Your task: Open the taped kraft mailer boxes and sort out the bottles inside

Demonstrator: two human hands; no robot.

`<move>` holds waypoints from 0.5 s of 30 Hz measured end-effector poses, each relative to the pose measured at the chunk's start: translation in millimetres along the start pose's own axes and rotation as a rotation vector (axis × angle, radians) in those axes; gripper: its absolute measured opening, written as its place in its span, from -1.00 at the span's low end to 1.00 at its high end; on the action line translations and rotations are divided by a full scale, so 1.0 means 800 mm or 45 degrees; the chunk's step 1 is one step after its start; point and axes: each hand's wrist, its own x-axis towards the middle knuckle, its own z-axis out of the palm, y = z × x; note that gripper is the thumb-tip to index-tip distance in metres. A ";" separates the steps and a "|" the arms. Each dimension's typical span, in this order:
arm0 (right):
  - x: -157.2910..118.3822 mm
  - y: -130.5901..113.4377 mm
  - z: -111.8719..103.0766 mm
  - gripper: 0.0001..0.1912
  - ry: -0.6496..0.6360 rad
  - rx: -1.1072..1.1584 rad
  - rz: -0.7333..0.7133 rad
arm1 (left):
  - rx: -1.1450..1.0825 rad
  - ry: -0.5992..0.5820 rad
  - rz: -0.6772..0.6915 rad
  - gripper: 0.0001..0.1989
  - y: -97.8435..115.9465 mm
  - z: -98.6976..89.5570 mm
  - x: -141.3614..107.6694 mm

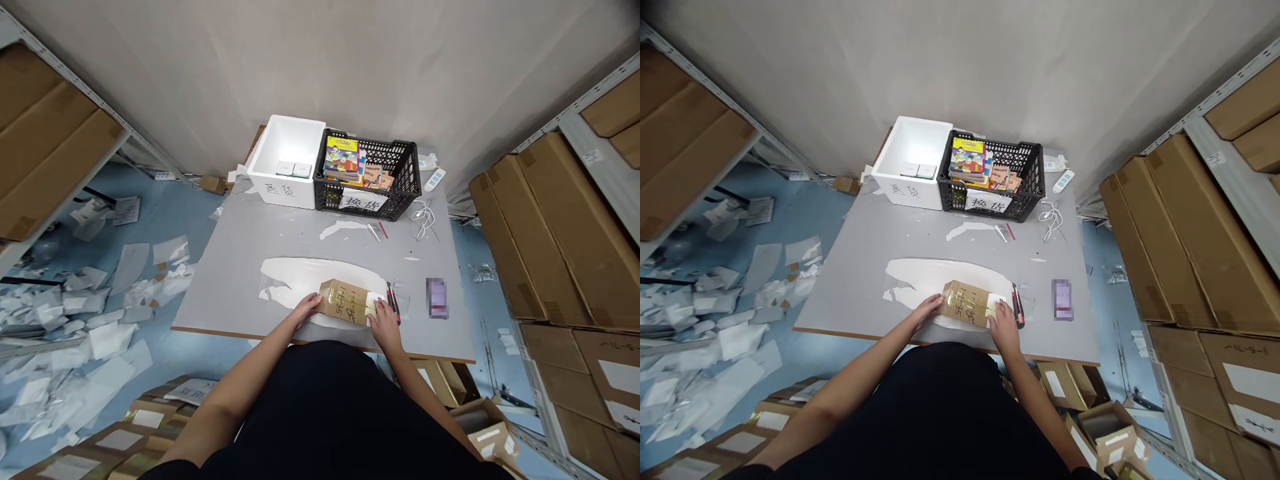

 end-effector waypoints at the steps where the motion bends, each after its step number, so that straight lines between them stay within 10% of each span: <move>1: 0.000 0.004 -0.004 -0.49 0.006 0.029 0.029 | -0.023 -0.047 -0.011 -0.34 0.004 0.005 -0.002; 8: 0.018 -0.019 -0.002 -0.41 -0.093 0.454 0.213 | -0.004 0.057 0.258 -0.46 0.035 0.019 -0.035; 15: 0.049 -0.126 0.004 -0.50 -0.051 0.517 -0.162 | 0.136 0.213 0.416 -0.57 0.076 -0.015 -0.065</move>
